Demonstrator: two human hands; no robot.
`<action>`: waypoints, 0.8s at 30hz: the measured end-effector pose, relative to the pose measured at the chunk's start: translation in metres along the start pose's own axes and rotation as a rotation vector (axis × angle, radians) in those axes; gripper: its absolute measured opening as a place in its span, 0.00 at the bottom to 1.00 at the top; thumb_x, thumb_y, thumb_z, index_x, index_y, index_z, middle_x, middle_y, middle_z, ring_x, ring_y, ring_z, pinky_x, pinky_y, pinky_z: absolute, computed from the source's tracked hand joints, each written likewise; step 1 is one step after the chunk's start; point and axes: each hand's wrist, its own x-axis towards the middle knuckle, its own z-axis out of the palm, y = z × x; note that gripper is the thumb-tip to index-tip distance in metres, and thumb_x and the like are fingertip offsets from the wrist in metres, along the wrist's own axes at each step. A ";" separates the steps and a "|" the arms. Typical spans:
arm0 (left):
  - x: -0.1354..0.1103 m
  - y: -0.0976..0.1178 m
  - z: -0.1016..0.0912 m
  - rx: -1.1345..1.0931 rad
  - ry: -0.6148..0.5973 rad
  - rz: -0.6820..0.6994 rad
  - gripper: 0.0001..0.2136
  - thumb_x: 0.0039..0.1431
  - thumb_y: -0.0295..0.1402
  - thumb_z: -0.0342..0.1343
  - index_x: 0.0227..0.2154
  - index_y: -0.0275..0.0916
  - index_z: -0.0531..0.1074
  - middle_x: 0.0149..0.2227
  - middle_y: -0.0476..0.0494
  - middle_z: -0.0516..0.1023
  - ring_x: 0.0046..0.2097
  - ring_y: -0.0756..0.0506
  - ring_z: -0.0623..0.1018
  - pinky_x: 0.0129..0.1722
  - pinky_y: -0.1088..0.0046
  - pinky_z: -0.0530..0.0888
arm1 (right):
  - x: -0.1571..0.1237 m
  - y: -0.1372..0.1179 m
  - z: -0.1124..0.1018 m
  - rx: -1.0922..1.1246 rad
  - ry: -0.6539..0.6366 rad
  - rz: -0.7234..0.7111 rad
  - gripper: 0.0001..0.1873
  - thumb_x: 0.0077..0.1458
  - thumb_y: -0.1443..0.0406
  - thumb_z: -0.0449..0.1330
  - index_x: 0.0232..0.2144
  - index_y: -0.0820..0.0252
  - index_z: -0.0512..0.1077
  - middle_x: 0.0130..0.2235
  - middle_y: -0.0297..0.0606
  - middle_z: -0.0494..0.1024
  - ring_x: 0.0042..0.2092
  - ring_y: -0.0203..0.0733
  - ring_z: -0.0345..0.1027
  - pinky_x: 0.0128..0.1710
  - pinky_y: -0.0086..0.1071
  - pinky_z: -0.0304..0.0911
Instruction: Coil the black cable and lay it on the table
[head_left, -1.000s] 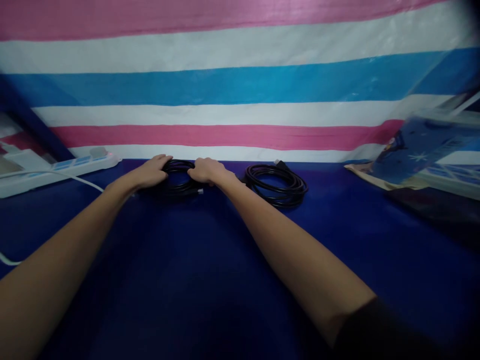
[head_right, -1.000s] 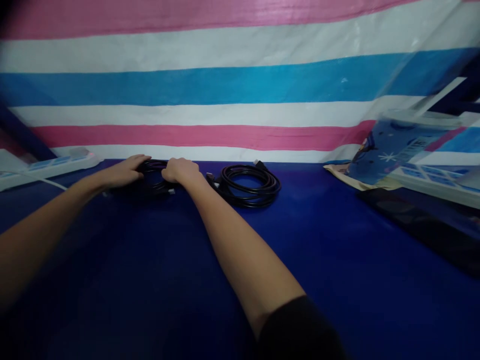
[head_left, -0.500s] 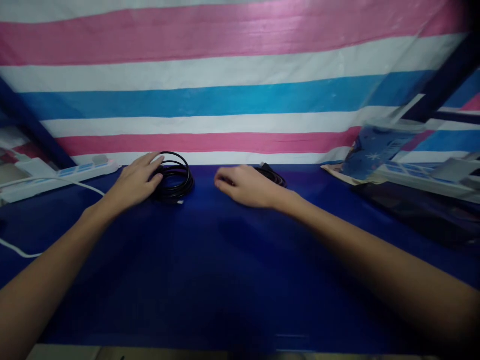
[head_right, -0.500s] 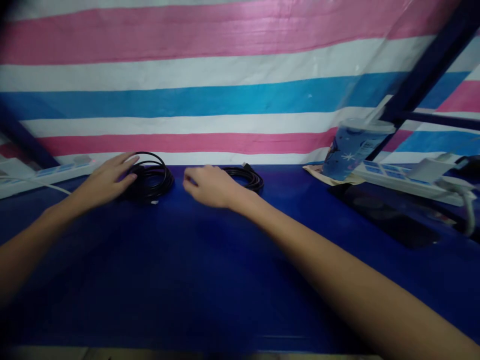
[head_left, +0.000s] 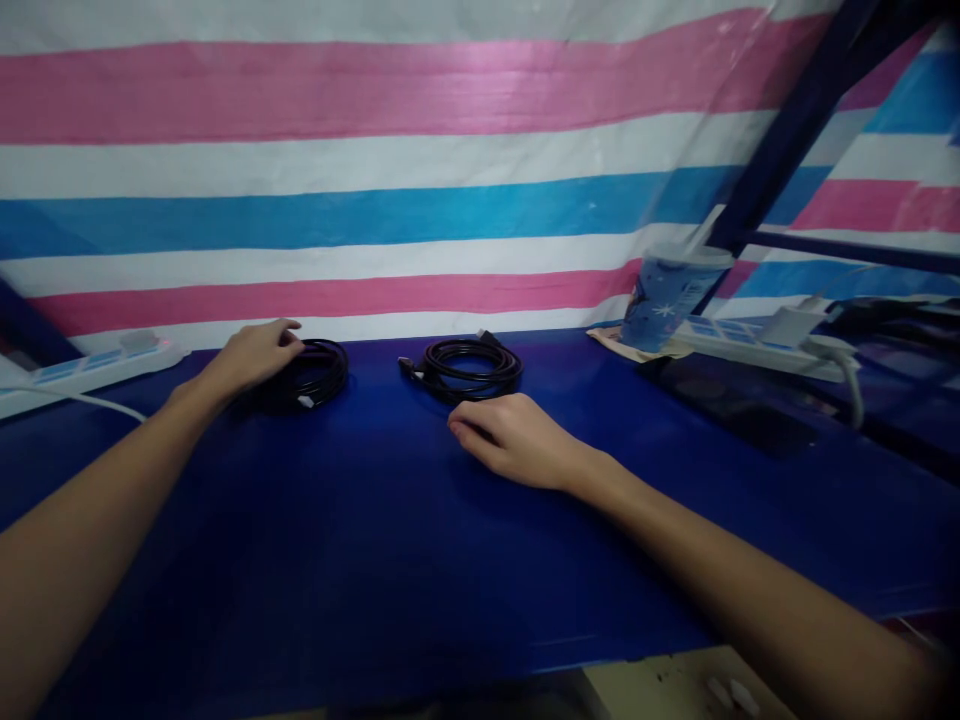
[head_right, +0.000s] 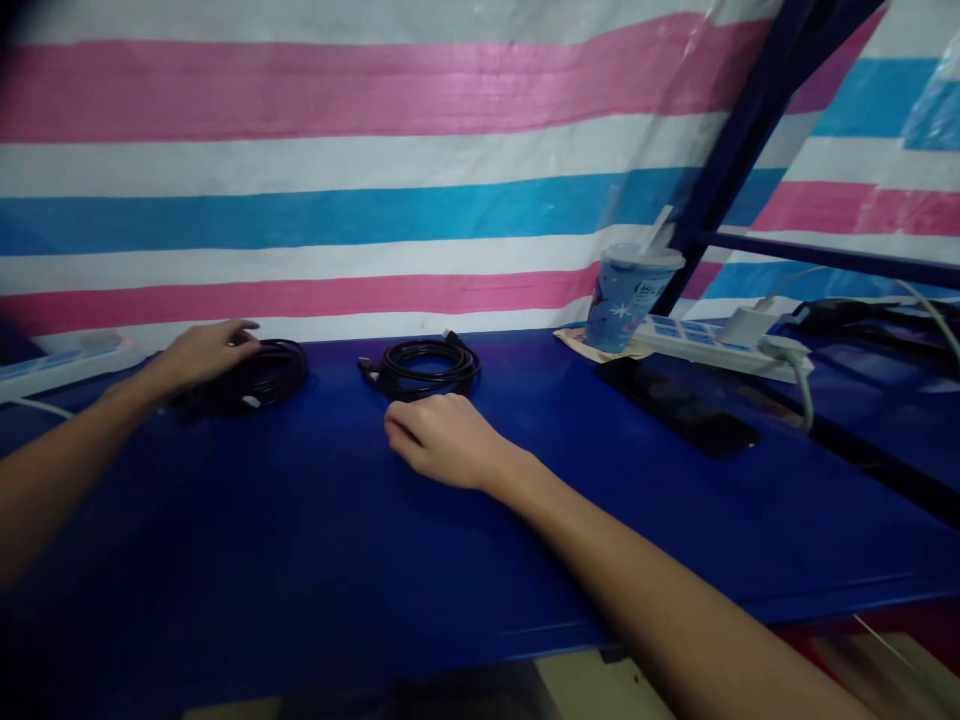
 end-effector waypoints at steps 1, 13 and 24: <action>0.000 -0.002 0.001 -0.010 -0.015 0.000 0.23 0.57 0.39 0.47 0.52 0.31 0.67 0.50 0.33 0.76 0.50 0.32 0.74 0.46 0.64 0.69 | -0.001 0.000 0.000 -0.001 -0.011 0.001 0.10 0.61 0.65 0.49 0.30 0.62 0.67 0.30 0.35 0.73 0.29 0.32 0.59 0.30 0.30 0.46; -0.009 -0.039 -0.018 -0.033 -0.121 0.155 0.29 0.30 0.29 0.44 0.40 0.42 0.76 0.45 0.49 0.80 0.46 0.39 0.76 0.46 0.64 0.71 | -0.005 -0.005 0.008 0.017 -0.149 -0.045 0.09 0.60 0.64 0.50 0.32 0.60 0.68 0.28 0.34 0.72 0.26 0.31 0.57 0.27 0.30 0.43; -0.013 -0.044 -0.011 0.217 -0.307 0.264 0.28 0.42 0.38 0.48 0.47 0.35 0.76 0.54 0.37 0.74 0.56 0.36 0.72 0.58 0.58 0.64 | -0.006 -0.006 0.010 0.009 -0.176 -0.057 0.09 0.60 0.64 0.49 0.31 0.60 0.68 0.28 0.34 0.72 0.26 0.31 0.56 0.27 0.30 0.43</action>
